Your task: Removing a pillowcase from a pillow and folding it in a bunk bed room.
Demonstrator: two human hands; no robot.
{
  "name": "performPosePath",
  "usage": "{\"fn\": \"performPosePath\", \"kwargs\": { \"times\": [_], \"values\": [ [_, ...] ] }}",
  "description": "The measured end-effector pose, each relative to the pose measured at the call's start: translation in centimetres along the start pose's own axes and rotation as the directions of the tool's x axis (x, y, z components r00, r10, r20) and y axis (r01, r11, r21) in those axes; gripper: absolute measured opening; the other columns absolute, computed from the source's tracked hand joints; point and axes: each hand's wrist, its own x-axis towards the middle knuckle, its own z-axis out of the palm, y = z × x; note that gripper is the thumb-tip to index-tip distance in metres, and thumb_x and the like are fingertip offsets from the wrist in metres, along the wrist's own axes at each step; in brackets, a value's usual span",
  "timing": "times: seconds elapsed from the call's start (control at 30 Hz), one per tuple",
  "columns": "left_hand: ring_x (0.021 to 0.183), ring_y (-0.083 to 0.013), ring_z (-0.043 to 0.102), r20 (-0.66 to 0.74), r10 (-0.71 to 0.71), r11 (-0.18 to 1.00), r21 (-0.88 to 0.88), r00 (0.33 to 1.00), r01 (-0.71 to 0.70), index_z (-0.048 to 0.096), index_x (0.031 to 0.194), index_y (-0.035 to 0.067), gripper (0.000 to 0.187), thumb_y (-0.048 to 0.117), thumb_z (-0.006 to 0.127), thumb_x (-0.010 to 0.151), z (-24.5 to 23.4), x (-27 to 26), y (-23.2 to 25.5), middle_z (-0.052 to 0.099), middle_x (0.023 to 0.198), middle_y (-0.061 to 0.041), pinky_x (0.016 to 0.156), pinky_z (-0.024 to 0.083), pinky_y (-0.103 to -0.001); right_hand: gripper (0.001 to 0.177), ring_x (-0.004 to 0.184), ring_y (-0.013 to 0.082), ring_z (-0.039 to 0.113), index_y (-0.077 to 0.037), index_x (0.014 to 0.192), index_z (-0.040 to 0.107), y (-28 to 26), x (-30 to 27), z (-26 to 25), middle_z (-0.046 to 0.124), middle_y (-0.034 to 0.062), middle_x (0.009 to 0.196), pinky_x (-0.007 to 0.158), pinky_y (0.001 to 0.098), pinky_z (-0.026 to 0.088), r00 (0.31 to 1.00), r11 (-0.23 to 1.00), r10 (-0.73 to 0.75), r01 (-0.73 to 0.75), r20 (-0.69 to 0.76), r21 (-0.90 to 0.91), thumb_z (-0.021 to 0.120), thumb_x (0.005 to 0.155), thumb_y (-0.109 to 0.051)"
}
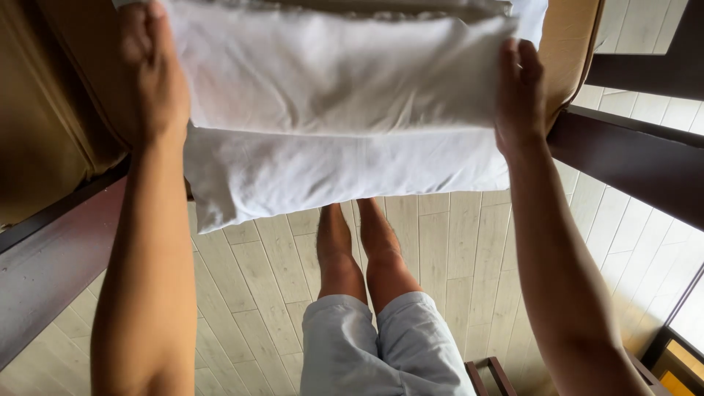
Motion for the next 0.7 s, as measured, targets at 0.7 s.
{"fn": "performPosePath", "kwargs": {
  "times": [0.7],
  "values": [
    [0.083,-0.0230,0.064,-0.191,-0.339,0.860,0.334,0.921,0.386,0.053,0.121,-0.002,0.039,0.037,0.048,0.115,1.3,-14.3,6.2,0.066,0.094,-0.015,0.075,0.052,-0.037,0.028,0.085,0.0067,0.051,-0.004,0.106,0.059,-0.1,-10.8,-2.3,0.060,-0.0021,0.092,0.077,0.0251,0.045,0.999,0.998,-0.033,0.035,-0.042,0.049,0.063,0.111,-0.031]
  ]
}}
